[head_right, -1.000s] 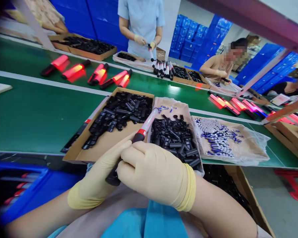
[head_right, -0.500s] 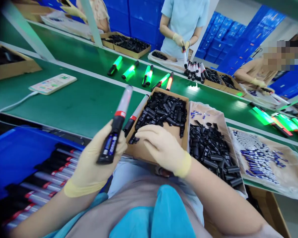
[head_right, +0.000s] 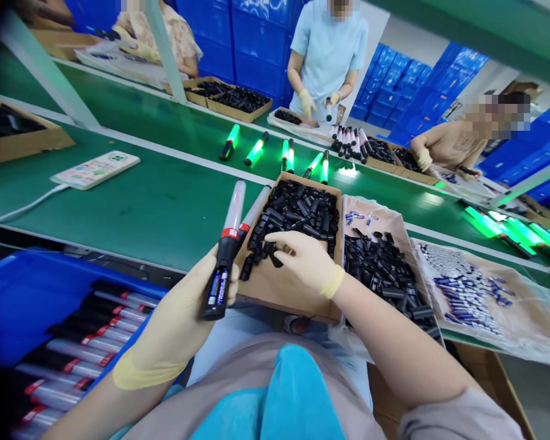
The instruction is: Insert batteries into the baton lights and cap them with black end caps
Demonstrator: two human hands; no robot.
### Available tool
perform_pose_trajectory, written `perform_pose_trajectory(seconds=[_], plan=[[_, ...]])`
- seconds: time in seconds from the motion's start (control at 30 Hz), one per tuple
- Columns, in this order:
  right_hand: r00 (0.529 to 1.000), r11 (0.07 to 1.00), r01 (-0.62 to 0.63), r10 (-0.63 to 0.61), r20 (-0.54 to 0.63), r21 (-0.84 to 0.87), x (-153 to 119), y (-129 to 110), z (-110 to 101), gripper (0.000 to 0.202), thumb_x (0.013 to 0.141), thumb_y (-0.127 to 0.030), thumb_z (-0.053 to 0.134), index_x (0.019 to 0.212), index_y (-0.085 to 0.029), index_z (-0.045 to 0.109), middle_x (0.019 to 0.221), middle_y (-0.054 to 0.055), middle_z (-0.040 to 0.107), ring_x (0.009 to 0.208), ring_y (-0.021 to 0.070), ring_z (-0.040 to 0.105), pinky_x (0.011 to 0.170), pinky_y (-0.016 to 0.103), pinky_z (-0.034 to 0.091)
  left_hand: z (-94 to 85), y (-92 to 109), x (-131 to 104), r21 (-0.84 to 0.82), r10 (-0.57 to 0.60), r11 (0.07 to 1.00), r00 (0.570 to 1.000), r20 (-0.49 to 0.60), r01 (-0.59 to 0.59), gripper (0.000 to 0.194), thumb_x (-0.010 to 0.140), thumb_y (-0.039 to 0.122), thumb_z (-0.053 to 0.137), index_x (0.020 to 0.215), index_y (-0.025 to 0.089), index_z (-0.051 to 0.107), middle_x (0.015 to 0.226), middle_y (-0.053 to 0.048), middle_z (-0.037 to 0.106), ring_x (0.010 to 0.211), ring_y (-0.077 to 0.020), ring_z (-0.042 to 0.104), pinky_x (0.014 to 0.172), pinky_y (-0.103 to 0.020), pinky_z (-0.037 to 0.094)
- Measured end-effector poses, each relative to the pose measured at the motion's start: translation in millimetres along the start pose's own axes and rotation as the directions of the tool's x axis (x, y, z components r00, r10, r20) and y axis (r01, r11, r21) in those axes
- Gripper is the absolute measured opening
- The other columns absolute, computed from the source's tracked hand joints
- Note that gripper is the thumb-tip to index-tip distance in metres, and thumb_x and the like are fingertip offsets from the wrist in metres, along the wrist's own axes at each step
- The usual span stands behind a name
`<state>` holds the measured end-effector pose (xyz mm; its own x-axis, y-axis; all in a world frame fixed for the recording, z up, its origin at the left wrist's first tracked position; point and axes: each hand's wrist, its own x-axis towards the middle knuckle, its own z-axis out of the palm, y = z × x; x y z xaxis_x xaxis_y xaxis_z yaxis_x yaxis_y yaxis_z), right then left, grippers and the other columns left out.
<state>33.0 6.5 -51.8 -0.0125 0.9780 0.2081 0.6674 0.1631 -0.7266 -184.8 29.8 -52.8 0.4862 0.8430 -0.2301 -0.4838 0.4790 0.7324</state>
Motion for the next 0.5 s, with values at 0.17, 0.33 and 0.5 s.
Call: perform_pose_trajectory(seconds=[0.17,0.33,0.5], plan=[[0.975,0.755,-0.057,0.183,-0.127,0.653,-48,-25,-11,0.021,0.088,-0.023,0.070,0.109,-0.021,0.067,0.101,0.002,0.071,0.084,0.0124,0.068,0.078,0.027,0.058,21.2,-20,7,0.152,-0.084,0.986,0.992,0.096,0.068,0.053,0.092,0.044,0.064,0.142,0.026,0.058,0.104,-0.006,0.070,0.086,-0.0167,0.064,0.071,-0.025,0.054],[0.972,0.761,-0.117,0.219,-0.083,0.639,-75,-56,-10,0.021,0.088,-0.017,0.067,0.109,-0.021,0.068,0.104,0.002,0.072,0.094,0.0138,0.069,0.088,0.029,0.058,39.0,-40,12,0.321,-0.044,0.947,0.981,0.191,-0.021,0.050,0.093,0.051,0.060,0.136,0.025,0.065,0.138,-0.009,0.063,0.133,-0.0281,0.052,0.106,-0.038,0.047],[0.963,0.808,-0.175,0.260,-0.075,0.562,-88,-54,-12,0.023,0.088,-0.019,0.063,0.110,-0.022,0.067,0.103,0.002,0.072,0.095,0.0177,0.069,0.089,0.037,0.058,52.0,-49,9,0.370,-0.056,0.928,0.969,0.242,-0.038,0.040,0.095,0.047,0.057,0.120,0.020,0.072,0.126,-0.009,0.069,0.117,-0.0277,0.062,0.094,-0.038,0.054]])
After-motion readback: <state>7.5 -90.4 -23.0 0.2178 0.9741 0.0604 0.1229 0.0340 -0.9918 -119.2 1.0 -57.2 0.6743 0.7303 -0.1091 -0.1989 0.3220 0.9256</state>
